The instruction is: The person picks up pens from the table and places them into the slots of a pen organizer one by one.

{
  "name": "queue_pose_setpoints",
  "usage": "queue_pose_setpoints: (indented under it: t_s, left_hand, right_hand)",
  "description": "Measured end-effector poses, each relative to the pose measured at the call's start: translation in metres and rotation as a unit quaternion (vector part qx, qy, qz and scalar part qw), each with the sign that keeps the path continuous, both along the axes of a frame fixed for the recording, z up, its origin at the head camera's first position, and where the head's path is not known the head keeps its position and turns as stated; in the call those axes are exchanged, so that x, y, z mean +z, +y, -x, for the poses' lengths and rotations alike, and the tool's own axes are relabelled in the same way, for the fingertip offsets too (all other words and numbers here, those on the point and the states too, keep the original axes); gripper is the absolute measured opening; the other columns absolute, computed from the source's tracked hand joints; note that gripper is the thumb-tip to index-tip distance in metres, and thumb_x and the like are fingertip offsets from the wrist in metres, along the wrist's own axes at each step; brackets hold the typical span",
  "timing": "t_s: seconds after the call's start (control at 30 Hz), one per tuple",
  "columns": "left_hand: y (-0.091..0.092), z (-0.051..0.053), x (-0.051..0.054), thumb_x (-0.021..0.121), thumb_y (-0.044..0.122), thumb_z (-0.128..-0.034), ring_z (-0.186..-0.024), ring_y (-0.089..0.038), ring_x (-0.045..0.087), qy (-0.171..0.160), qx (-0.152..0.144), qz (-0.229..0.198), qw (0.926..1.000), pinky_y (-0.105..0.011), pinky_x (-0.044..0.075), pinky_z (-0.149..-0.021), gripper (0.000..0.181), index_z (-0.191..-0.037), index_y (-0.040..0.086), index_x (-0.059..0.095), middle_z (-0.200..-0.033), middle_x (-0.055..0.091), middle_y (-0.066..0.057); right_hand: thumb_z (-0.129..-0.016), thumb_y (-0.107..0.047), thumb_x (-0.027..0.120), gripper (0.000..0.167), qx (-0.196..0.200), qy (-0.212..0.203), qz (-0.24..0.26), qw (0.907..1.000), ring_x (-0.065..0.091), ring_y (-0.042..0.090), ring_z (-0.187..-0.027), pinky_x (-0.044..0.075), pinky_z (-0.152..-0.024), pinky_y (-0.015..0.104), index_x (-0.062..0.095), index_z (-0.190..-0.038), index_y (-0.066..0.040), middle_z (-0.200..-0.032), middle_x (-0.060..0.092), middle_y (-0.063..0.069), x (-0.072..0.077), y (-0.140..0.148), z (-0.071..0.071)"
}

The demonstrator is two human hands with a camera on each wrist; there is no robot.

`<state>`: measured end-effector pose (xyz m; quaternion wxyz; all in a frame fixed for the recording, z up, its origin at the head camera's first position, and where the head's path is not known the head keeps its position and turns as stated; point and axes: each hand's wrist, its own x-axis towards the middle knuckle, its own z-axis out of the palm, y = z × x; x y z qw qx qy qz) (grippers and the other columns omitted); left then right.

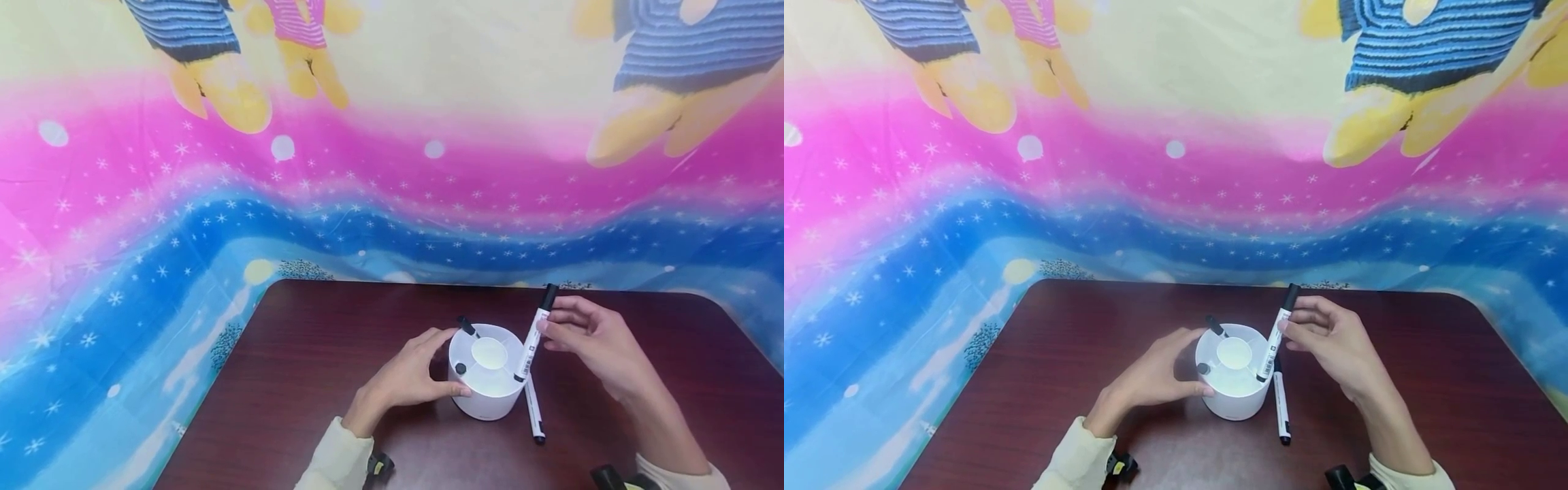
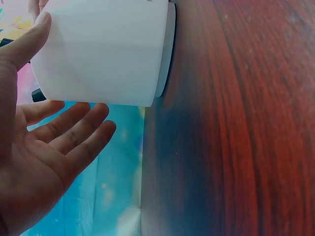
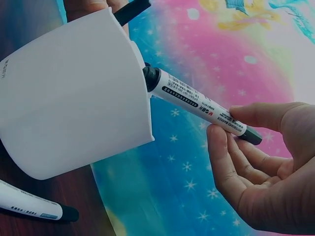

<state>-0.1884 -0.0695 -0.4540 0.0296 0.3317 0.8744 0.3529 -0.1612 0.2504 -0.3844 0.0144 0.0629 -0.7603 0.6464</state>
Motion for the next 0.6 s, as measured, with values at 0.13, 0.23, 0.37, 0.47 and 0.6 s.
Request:
queue_pose_setpoints:
  t_s: [0.13,0.23,0.37,0.47,0.6]
  left_hand:
    - [-0.0002,-0.0004,-0.0004,0.088,0.057,-0.0849,-0.133,-0.014,0.060,-0.002,0.006,0.005,1.0000,-0.039,0.051,-0.116,0.093,-0.162,0.029,0.045,-0.142,0.062,0.007]
    - [-0.0005,-0.0009,-0.0001,0.088,0.058,-0.0847,-0.133,-0.013,0.059,-0.004,0.010,0.006,0.9999,-0.040,0.051,-0.116,0.093,-0.162,0.030,0.045,-0.143,0.062,0.007]
    - [-0.0008,-0.0009,0.0003,0.088,0.058,-0.0846,-0.132,-0.012,0.060,-0.005,0.009,0.004,0.9999,-0.039,0.051,-0.116,0.093,-0.162,0.029,0.045,-0.142,0.062,0.007]
    - [-0.0005,-0.0005,0.0002,0.088,0.057,-0.0845,-0.131,-0.012,0.060,-0.005,0.007,0.003,1.0000,-0.038,0.051,-0.116,0.093,-0.162,0.029,0.045,-0.141,0.063,0.007]
    - [-0.0003,-0.0005,0.0001,0.088,0.057,-0.0844,-0.130,-0.011,0.060,-0.003,0.005,0.001,1.0000,-0.037,0.052,-0.115,0.093,-0.162,0.029,0.045,-0.139,0.063,0.007]
  right_hand:
    - [-0.099,-0.002,0.074,0.039,-0.003,0.005,-0.007,1.0000,0.078,0.007,-0.090,0.066,-0.077,0.028,0.058,-0.134,0.003,-0.102,0.076,-0.010,-0.0013,-0.0001,0.0011]
    - [-0.100,-0.004,0.074,0.044,-0.009,0.005,-0.029,0.9995,0.077,0.006,-0.090,0.066,-0.077,0.027,0.055,-0.137,0.008,-0.102,0.075,-0.013,-0.0013,-0.0009,0.0022]
    - [-0.102,-0.008,0.073,0.051,-0.016,0.005,-0.059,0.9981,0.076,0.003,-0.091,0.066,-0.077,0.027,0.050,-0.142,0.012,-0.102,0.074,-0.017,-0.0015,-0.0025,0.0029]
    - [-0.103,-0.011,0.072,0.051,-0.021,0.006,-0.072,0.9971,0.076,0.002,-0.091,0.066,-0.077,0.027,0.050,-0.143,0.012,-0.101,0.072,-0.020,-0.0021,-0.0037,0.0026]
    - [-0.104,-0.013,0.072,0.049,-0.025,0.003,-0.080,0.9965,0.075,0.002,-0.090,0.066,-0.077,0.028,0.053,-0.141,0.011,-0.100,0.072,-0.021,-0.0035,-0.0055,0.0025]
